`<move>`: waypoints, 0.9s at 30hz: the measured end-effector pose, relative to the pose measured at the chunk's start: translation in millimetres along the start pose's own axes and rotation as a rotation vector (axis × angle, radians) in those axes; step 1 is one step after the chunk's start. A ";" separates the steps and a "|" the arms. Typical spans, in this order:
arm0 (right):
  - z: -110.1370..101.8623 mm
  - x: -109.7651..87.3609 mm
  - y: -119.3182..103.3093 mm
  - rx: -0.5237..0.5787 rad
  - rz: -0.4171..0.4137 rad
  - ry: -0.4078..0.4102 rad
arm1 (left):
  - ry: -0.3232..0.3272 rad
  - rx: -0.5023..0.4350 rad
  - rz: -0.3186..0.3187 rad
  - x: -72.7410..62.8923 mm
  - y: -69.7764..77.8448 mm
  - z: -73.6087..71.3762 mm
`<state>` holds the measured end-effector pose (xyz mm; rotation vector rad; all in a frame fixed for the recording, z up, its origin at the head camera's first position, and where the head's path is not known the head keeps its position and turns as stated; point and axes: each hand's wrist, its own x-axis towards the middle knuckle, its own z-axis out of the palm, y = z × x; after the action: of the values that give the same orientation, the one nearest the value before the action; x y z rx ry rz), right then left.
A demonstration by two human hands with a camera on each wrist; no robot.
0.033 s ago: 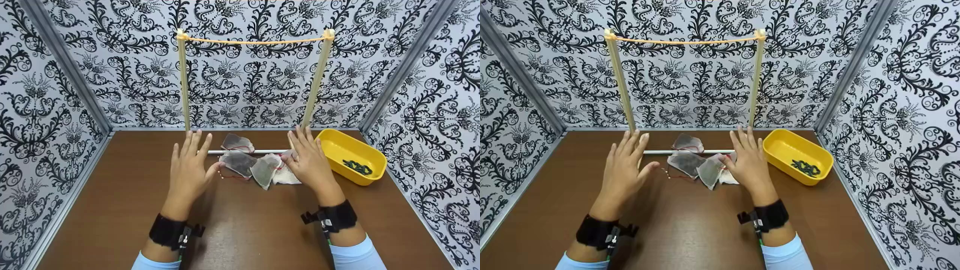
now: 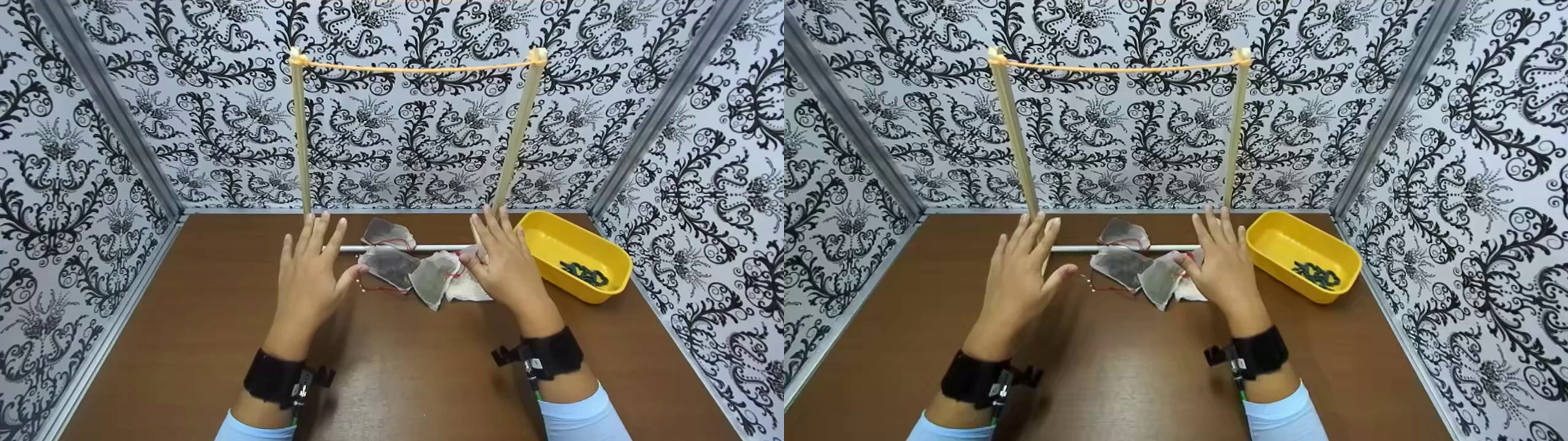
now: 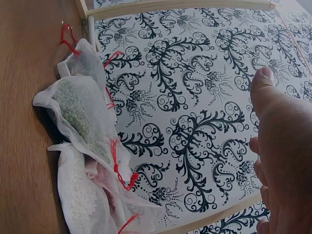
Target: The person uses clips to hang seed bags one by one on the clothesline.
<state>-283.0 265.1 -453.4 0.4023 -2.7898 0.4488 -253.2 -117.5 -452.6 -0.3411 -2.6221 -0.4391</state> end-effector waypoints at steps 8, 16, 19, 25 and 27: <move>-3.0 0.2 0.8 0.002 0.033 -0.032 | 0.000 -0.008 0.004 2.0 0.0 -0.9; -24.6 15.3 40.9 0.041 0.120 -0.028 | 0.008 -0.012 0.035 -0.1 -0.4 3.2; -39.6 25.5 78.5 0.005 0.202 -0.087 | 0.006 -0.022 0.087 -1.3 6.4 10.4; -64.5 20.7 150.3 -0.120 0.355 -0.351 | -0.133 -0.083 0.182 -6.1 31.5 30.3; -67.5 15.6 166.0 -0.142 0.328 -0.406 | -0.193 -0.090 0.196 -7.6 41.5 37.3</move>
<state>-333.8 436.2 -430.3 -0.0039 -3.2748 0.2543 -248.6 -67.2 -477.5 -0.6952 -2.7236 -0.4797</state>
